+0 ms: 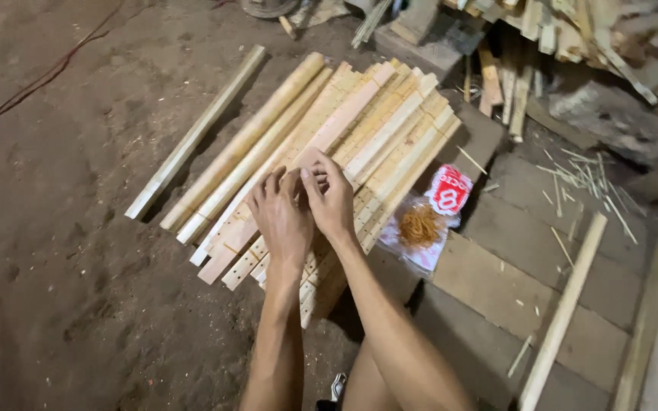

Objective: The person is organizing thin wooden slats with pre-drilled holes into bundles and securing them with rubber bands.

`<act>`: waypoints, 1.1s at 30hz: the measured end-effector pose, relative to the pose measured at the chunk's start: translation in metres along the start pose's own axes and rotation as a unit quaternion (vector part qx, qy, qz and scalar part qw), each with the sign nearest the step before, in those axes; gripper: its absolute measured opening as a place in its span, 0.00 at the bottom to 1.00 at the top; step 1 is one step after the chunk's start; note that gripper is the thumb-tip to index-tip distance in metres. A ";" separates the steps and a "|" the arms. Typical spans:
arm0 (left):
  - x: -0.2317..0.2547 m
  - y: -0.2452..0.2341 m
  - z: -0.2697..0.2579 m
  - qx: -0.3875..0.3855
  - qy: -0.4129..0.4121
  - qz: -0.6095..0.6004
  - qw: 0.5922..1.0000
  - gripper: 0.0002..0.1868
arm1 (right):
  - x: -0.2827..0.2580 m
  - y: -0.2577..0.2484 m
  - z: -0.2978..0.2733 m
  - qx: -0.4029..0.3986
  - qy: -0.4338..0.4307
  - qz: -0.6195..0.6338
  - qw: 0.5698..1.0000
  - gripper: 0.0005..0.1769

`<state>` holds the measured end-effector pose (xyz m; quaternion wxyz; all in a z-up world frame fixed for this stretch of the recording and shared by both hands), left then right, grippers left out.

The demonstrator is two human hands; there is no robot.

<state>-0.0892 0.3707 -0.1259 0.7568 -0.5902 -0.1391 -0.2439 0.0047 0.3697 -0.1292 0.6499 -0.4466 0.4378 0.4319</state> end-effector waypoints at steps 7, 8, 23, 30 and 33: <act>0.030 -0.014 -0.029 -0.058 0.045 -0.017 0.997 0.31 | -0.034 -0.038 -0.047 0.074 -0.002 0.014 0.997 0.21; 0.039 -0.018 -0.036 -0.058 0.052 -0.028 0.997 0.29 | -0.035 -0.044 -0.056 0.086 -0.010 0.030 0.996 0.19; 0.185 -0.040 -0.202 -0.190 0.229 -0.149 0.943 0.15 | -0.053 -0.187 -0.273 0.284 0.103 0.095 0.948 0.17; 0.218 0.007 -0.296 -0.348 0.293 -0.229 0.861 0.16 | -0.046 -0.248 -0.373 0.407 0.133 0.127 0.895 0.17; 0.263 -0.012 -0.327 -0.396 0.302 -0.286 0.819 0.18 | -0.057 -0.278 -0.410 0.439 0.144 0.085 0.883 0.20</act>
Point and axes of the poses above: each hand's wrist, its own z-axis towards the middle knuckle, its own y-axis out of the palm, x = y × z, the point moved 2 cm from there along z, towards the middle knuckle, and after that the axes turned 13 degrees about -x, right-handed, at the moved point
